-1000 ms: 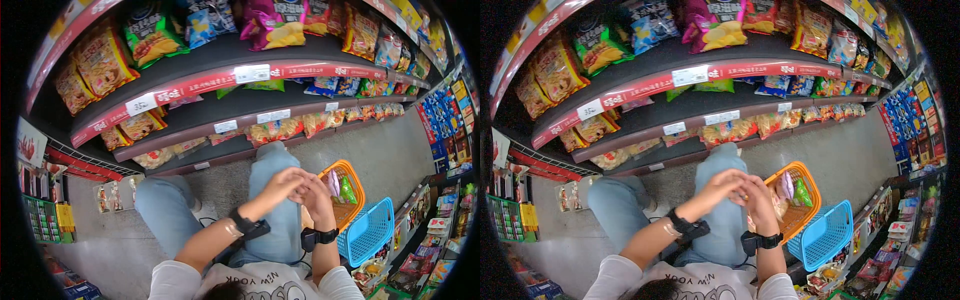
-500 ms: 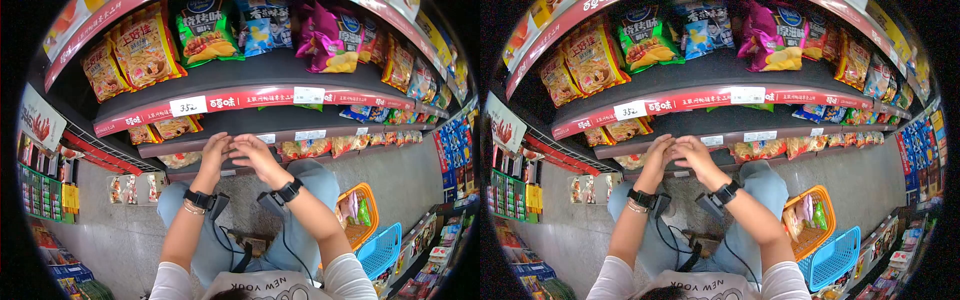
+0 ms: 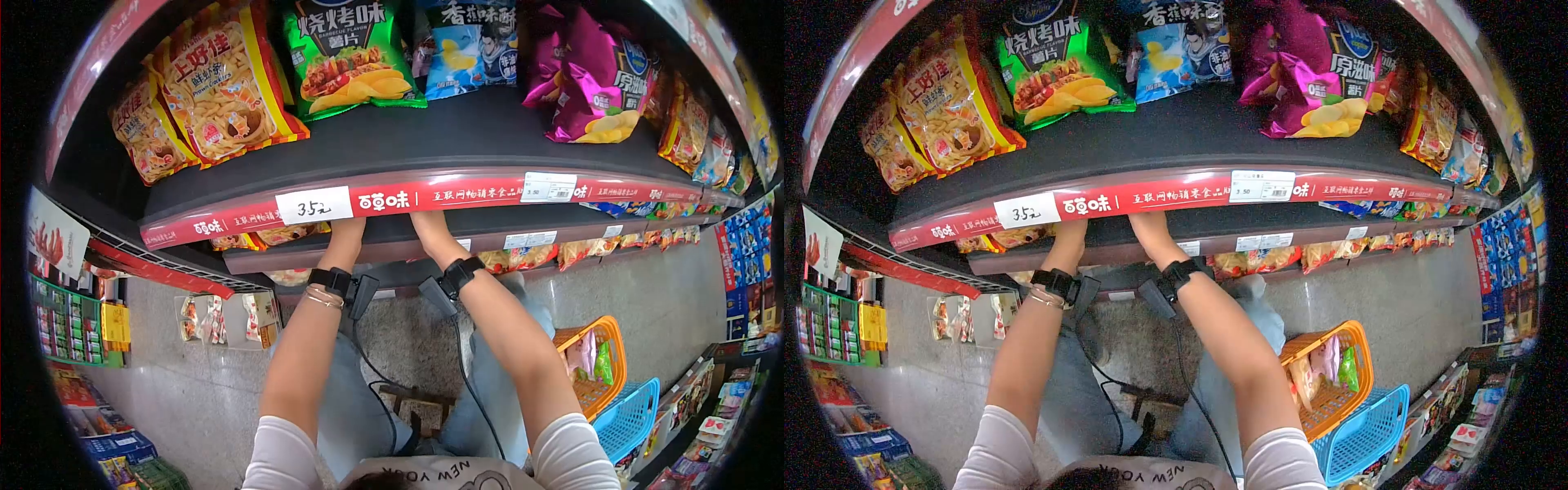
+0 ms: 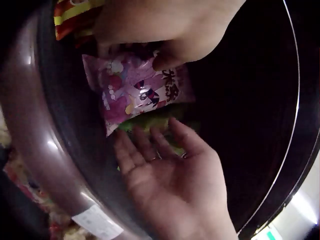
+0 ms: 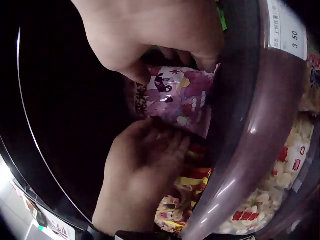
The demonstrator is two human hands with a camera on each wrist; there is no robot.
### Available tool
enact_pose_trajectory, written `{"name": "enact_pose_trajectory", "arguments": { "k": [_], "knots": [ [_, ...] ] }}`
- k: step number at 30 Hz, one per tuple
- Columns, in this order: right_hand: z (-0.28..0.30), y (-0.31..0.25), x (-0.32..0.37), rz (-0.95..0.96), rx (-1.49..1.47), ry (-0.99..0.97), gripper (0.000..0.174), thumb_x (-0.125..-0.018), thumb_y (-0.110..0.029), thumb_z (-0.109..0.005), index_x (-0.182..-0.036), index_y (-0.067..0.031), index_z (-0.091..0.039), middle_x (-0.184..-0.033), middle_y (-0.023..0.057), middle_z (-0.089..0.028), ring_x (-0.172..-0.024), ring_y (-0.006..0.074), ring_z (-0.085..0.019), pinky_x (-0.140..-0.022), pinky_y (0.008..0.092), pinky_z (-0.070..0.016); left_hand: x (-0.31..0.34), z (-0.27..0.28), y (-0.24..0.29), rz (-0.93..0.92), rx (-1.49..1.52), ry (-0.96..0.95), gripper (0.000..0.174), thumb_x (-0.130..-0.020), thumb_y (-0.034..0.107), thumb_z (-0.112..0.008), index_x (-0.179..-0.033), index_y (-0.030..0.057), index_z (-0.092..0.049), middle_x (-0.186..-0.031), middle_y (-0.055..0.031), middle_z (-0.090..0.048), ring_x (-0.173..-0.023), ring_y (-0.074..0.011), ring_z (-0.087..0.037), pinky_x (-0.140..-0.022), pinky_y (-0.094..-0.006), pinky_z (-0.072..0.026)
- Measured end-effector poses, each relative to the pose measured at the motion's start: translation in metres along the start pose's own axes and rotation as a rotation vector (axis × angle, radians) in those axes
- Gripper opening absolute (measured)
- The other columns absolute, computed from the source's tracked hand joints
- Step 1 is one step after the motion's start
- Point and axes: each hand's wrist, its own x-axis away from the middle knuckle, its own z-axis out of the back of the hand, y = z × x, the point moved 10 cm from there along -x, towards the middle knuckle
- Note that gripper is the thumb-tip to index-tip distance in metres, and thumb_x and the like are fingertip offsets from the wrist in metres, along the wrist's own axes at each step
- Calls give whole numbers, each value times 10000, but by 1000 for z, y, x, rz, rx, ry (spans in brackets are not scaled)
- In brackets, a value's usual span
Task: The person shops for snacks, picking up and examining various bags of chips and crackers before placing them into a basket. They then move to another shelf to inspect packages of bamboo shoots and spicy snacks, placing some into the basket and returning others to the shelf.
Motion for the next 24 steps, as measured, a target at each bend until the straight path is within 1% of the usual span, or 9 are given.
{"name": "enact_pose_trajectory", "arguments": {
  "k": [4,11,13,14,16,18,20,23,24],
  "knots": [
    [-8,-3,-11,66,191,-64,433,-906,-352,-521,-1145,9,-509,-1134,84,-515,-1070,171,-452,-937,337,-370,-7,1,-6,-121,30,-27,392,-901,321,-509,-1146,15,-505,-1135,-129,-538,-1060,-244,-495,-901,-346,-386],
    [-11,-1,-8,-21,25,-140,442,-906,-351,-520,-1165,6,-497,-1166,93,-504,-1097,173,-437,-951,336,-362,0,12,20,-264,-179,66,321,-903,258,-484,-1093,5,-535,-1083,-146,-569,-1039,-285,-518,-885,-374,-395],
    [-12,1,-6,-20,67,-136,461,-906,-356,-517,-1192,4,-489,-1201,100,-499,-1130,176,-427,-970,336,-351,1,11,24,-258,-198,62,303,-904,241,-477,-1077,2,-543,-1068,-151,-578,-1033,-297,-525,-880,-382,-397],
    [-9,10,-10,-73,92,-114,472,-889,-337,-557,-1212,-1,-486,-1212,93,-500,-1138,180,-437,-975,338,-349,4,10,24,-242,-193,56,294,-904,232,-473,-1070,0,-548,-1061,-153,-582,-1030,-303,-528,-878,-386,-398],
    [-8,9,-9,-60,-8,-134,483,-864,-309,-603,-1224,-8,-488,-1220,95,-504,-1141,181,-448,-977,342,-351,3,7,19,-104,-148,-48,481,-857,308,-609,-1224,23,-482,-1231,-122,-520,-1132,-226,-477,-941,-330,-375],
    [-2,9,-5,-86,-128,-97,472,-846,-265,-634,-1220,-10,-498,-1207,94,-522,-1111,180,-477,-963,336,-366,7,6,16,-117,70,-64,494,-808,262,-678,-1201,17,-507,-1169,-115,-561,-1070,-219,-520,-911,-329,-402],
    [1,2,-2,-85,-119,-143,457,-834,-214,-654,-1210,-1,-506,-1189,98,-541,-1085,172,-503,-943,313,-383,21,-3,18,-5,311,-136,458,-801,228,-684,-1173,8,-532,-1103,-104,-592,-1004,-200,-552,-873,-312,-421],
    [11,1,2,-147,-61,-184,474,-811,-172,-678,-1213,5,-498,-1178,94,-549,-1060,162,-520,-925,297,-392,23,-14,5,30,456,-146,426,-789,205,-694,-1136,-2,-559,-1049,-88,-610,-951,-172,-570,-837,-296,-432],
    [14,-2,5,-137,-135,-188,486,-798,-179,-693,-1205,4,-503,-1178,95,-551,-1069,165,-517,-924,304,-395,29,-15,10,27,458,-157,403,-779,197,-704,-1097,-11,-572,-1032,-100,-614,-940,-171,-569,-813,-296,-439]
  ]
}}
